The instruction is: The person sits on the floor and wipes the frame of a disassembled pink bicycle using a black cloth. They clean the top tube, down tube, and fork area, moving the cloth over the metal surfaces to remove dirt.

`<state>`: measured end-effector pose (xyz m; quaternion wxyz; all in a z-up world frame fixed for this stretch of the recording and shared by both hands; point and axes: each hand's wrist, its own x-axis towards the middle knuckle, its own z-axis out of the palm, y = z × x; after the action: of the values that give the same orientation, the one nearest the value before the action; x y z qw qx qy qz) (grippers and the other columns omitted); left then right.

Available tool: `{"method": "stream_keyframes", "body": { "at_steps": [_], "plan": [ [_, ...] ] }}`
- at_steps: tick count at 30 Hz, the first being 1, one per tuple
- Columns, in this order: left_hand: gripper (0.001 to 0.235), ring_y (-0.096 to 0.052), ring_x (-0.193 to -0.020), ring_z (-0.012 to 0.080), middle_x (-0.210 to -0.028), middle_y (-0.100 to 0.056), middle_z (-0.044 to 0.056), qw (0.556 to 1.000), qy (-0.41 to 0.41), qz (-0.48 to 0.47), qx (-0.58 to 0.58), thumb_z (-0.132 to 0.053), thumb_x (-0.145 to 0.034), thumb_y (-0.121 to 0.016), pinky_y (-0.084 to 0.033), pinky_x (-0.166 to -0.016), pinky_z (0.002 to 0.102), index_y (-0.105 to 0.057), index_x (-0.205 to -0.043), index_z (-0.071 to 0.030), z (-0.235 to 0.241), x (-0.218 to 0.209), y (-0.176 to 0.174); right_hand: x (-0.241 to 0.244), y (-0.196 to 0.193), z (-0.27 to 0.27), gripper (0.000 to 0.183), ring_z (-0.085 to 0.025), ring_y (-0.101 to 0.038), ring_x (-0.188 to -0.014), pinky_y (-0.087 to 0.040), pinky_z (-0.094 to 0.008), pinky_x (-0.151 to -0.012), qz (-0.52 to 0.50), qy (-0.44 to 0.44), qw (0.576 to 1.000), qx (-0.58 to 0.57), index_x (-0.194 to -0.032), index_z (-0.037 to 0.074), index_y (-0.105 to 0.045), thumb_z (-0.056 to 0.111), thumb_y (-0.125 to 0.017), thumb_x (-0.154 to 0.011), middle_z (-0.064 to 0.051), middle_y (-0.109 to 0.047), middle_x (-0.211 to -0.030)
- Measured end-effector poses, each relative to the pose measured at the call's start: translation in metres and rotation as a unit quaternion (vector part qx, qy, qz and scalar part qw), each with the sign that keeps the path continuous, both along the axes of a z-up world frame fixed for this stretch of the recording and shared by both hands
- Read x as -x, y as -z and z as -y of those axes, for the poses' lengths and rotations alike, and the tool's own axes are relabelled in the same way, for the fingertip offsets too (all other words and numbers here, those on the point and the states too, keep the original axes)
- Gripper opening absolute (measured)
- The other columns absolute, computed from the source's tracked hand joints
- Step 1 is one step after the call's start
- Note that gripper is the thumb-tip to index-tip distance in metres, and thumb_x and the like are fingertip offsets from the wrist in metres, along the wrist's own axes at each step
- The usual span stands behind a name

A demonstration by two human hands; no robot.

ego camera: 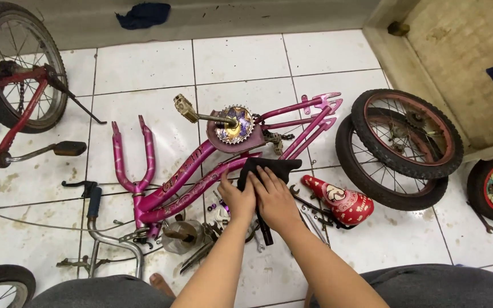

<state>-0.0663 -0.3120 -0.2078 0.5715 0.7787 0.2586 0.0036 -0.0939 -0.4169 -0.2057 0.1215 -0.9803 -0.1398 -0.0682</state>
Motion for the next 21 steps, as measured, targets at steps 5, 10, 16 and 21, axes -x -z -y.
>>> {"method": "stream_keyframes", "body": {
  "at_steps": [5,10,16,21],
  "plan": [
    [0.066,-0.049,-0.119,0.0361,-0.131,-0.041,0.024,0.980,-0.021,-0.105,0.168,-0.043,-0.104,-0.054,-0.044,-0.102,0.051,-0.028,-0.151,-0.005,-0.001,0.031,0.018,-0.015,-0.004,0.004,0.047,-0.021,-0.030,-0.152,-0.025,-0.049,-0.122,0.000,0.054,0.995,0.087,-0.149,0.019,-0.049,0.038,-0.035,-0.109,-0.004,-0.036,-0.164],
    [0.077,-0.074,-0.087,0.0301,-0.122,-0.056,0.025,0.947,0.115,-0.148,0.261,-0.052,-0.106,-0.049,-0.065,-0.064,0.038,-0.019,-0.155,0.000,0.009,0.042,0.099,-0.046,-0.006,0.023,0.043,-0.027,-0.025,-0.156,-0.021,-0.052,-0.124,0.023,0.190,0.981,0.042,-0.143,0.025,-0.057,0.045,-0.039,-0.109,-0.004,-0.033,-0.167],
    [0.065,-0.075,-0.087,0.0281,-0.112,-0.068,0.023,0.948,0.167,-0.112,0.245,-0.043,-0.108,-0.043,-0.064,-0.064,0.037,-0.030,-0.154,0.001,-0.004,0.036,0.103,-0.019,0.023,0.001,0.034,-0.042,-0.023,-0.153,-0.030,-0.048,-0.122,0.067,0.075,0.993,-0.057,-0.120,0.010,-0.071,0.034,-0.058,-0.100,-0.011,-0.042,-0.161],
    [0.064,-0.071,-0.071,0.0253,-0.101,-0.064,0.019,0.922,0.111,-0.151,0.339,-0.033,-0.108,-0.045,-0.065,-0.061,0.035,-0.022,-0.158,0.000,0.004,0.044,0.018,-0.023,0.014,0.022,0.035,-0.029,-0.032,-0.152,-0.037,-0.048,-0.119,0.089,0.048,0.994,0.045,-0.125,0.032,-0.068,0.050,-0.050,-0.102,0.003,-0.044,-0.160]
  ]
}}
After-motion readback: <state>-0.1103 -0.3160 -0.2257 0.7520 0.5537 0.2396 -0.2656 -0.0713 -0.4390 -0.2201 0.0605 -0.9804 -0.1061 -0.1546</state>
